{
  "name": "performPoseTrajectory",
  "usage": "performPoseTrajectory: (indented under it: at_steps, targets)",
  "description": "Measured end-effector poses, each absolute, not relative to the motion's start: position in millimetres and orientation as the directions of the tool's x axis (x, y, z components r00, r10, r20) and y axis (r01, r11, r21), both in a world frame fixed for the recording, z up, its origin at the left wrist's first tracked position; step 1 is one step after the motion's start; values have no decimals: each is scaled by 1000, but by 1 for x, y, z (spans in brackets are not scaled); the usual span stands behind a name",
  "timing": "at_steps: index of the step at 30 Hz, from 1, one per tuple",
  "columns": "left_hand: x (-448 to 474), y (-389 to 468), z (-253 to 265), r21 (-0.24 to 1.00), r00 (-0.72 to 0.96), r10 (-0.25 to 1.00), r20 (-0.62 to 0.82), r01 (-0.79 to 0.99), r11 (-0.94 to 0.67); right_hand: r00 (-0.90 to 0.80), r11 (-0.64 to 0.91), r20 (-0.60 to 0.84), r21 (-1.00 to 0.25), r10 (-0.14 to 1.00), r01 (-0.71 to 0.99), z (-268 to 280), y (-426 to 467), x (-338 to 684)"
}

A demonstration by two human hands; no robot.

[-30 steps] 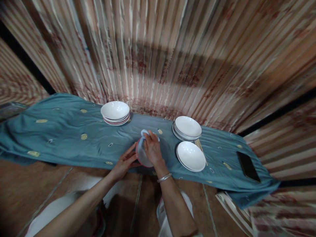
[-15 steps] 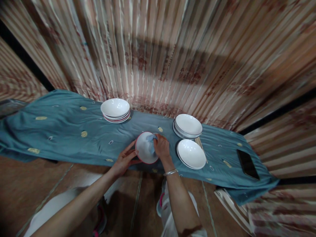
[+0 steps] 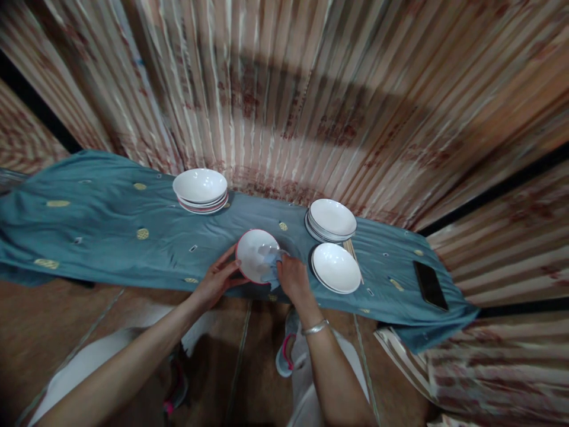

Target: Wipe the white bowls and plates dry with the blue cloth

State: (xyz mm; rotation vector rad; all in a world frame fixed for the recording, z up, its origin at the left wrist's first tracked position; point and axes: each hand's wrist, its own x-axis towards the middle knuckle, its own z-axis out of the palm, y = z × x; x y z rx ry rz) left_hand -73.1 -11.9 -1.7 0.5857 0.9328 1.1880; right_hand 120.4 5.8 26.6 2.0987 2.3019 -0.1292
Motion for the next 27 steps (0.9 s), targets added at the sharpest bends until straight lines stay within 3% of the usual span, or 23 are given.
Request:
performPoseTrajectory:
  at_steps: [6,11,22,27]
  targets:
    - [-74,-10,-3,788,103,949,-298,-534,305,-290,290,2,23,957,957,31,-18,113]
    - [-74,-9,-4,771,107,949,-296,-559,304,-333,334,78,-4,940,942,34,-27,113]
    - [-74,-11,-3,776,127,950,-284,-552,306,-493,508,139,-357,859,784,29,-30,113]
    - [-72,-9,-6,792,116,961,-250,-547,272,-476,504,187,-469,859,725,26,-23,99]
